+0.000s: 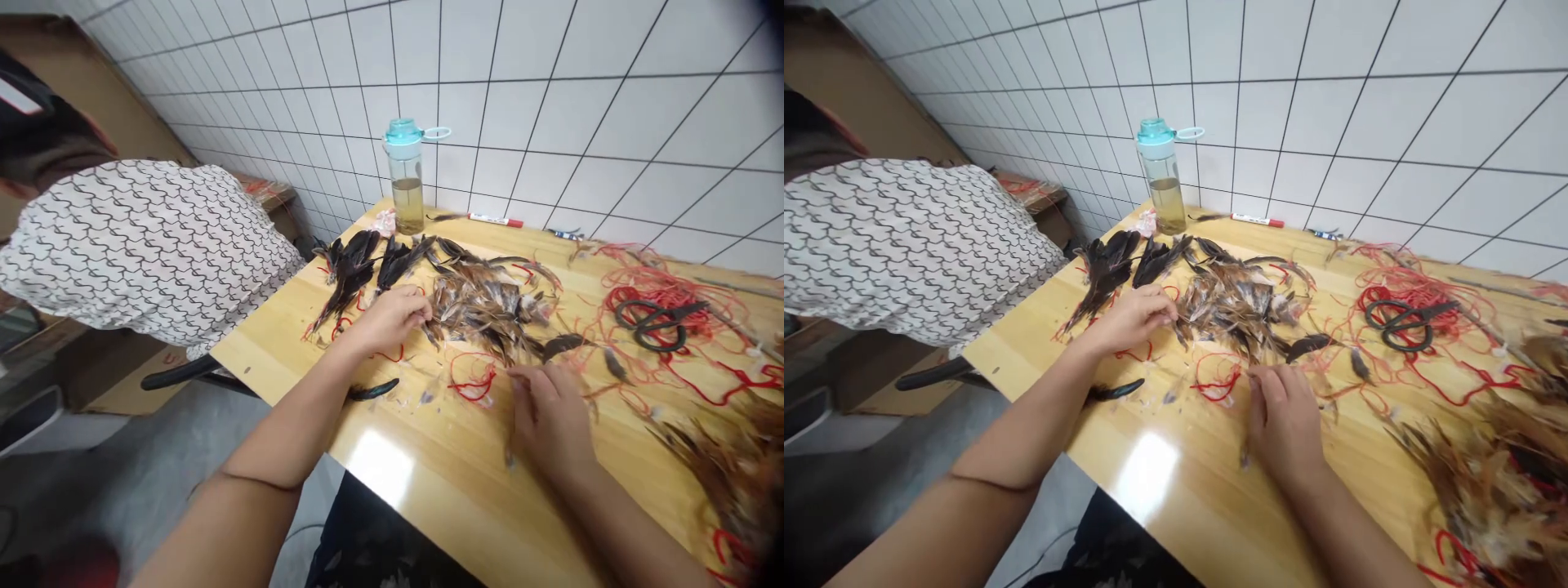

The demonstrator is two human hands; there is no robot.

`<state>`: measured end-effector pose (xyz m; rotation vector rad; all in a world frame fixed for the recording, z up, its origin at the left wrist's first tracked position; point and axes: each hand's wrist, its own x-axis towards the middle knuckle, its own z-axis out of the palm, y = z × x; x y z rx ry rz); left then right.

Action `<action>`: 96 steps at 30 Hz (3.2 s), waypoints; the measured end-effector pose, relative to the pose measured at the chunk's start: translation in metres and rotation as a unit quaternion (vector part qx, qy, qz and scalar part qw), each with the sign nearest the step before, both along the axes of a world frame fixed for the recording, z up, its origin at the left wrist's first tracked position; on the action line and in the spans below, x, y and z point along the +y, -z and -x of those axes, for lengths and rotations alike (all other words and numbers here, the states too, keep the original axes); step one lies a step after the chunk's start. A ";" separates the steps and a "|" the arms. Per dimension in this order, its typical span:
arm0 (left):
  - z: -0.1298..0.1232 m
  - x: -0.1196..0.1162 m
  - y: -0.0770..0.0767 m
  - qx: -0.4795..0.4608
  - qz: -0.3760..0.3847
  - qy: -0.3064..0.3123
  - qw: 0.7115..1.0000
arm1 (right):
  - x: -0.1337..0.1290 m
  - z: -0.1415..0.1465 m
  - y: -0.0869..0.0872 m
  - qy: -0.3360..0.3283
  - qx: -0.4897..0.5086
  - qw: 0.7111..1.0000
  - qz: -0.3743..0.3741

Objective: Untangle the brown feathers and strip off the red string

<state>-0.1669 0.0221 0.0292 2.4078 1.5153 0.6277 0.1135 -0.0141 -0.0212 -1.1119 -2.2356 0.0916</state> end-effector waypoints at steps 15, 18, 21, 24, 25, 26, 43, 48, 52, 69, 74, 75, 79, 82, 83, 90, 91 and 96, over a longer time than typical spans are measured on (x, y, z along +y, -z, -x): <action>0.001 -0.030 -0.010 0.174 0.182 0.059 0.966 | -0.003 0.005 0.005 -0.033 0.011 0.999 0.033; -0.002 -0.030 -0.009 0.182 0.170 0.059 0.967 | -0.004 0.006 0.005 -0.036 0.012 0.999 0.015; -0.003 -0.027 -0.015 0.101 0.150 0.077 0.980 | -0.004 0.007 0.004 -0.041 0.022 0.999 0.007; -0.007 -0.023 -0.017 -0.104 0.134 0.046 0.984 | -0.004 0.008 0.004 -0.037 0.039 0.998 0.029; -0.011 -0.022 -0.016 -0.188 0.147 0.034 0.971 | -0.005 0.008 0.004 -0.034 0.050 0.997 0.045; -0.016 -0.022 -0.013 -0.268 0.169 0.025 0.948 | -0.005 0.009 0.004 -0.031 0.066 0.995 0.063; -0.082 -0.039 0.018 -0.429 0.375 0.040 0.821 | -0.020 0.023 -0.004 -0.042 0.220 0.926 0.306; -0.069 -0.031 0.010 -0.367 0.330 0.082 0.866 | -0.015 0.020 -0.005 -0.045 0.233 0.916 0.324; -0.033 -0.026 -0.008 -0.151 0.207 0.013 0.967 | -0.012 0.014 -0.007 0.018 0.260 0.894 0.363; -0.039 -0.047 -0.006 0.143 0.151 0.072 0.975 | -0.013 0.015 -0.006 0.030 0.239 0.911 0.335; -0.032 -0.032 -0.007 -0.139 0.182 0.047 0.972 | -0.013 0.015 -0.004 0.025 0.243 0.913 0.327; -0.034 -0.031 -0.007 -0.208 0.205 0.039 0.956 | -0.012 0.015 -0.003 0.023 0.244 0.913 0.327; -0.054 -0.033 -0.001 -0.432 0.299 0.032 0.850 | -0.012 0.015 0.000 0.008 0.246 0.915 0.318; -0.070 -0.035 0.009 -0.512 0.339 0.032 0.789 | -0.011 0.016 0.002 0.001 0.249 0.917 0.312; -0.074 -0.036 0.012 -0.523 0.342 0.032 0.780 | -0.011 0.016 0.002 -0.002 0.252 0.916 0.310; -0.090 -0.037 0.020 -0.521 0.320 0.008 0.791 | -0.009 0.019 0.002 -0.018 0.288 0.899 0.329; -0.091 -0.037 0.020 -0.515 0.314 0.006 0.798 | -0.008 0.019 0.001 -0.020 0.289 0.895 0.338; -0.094 -0.038 0.023 -0.477 0.265 0.015 0.838 | -0.006 0.019 0.001 -0.038 0.284 0.887 0.363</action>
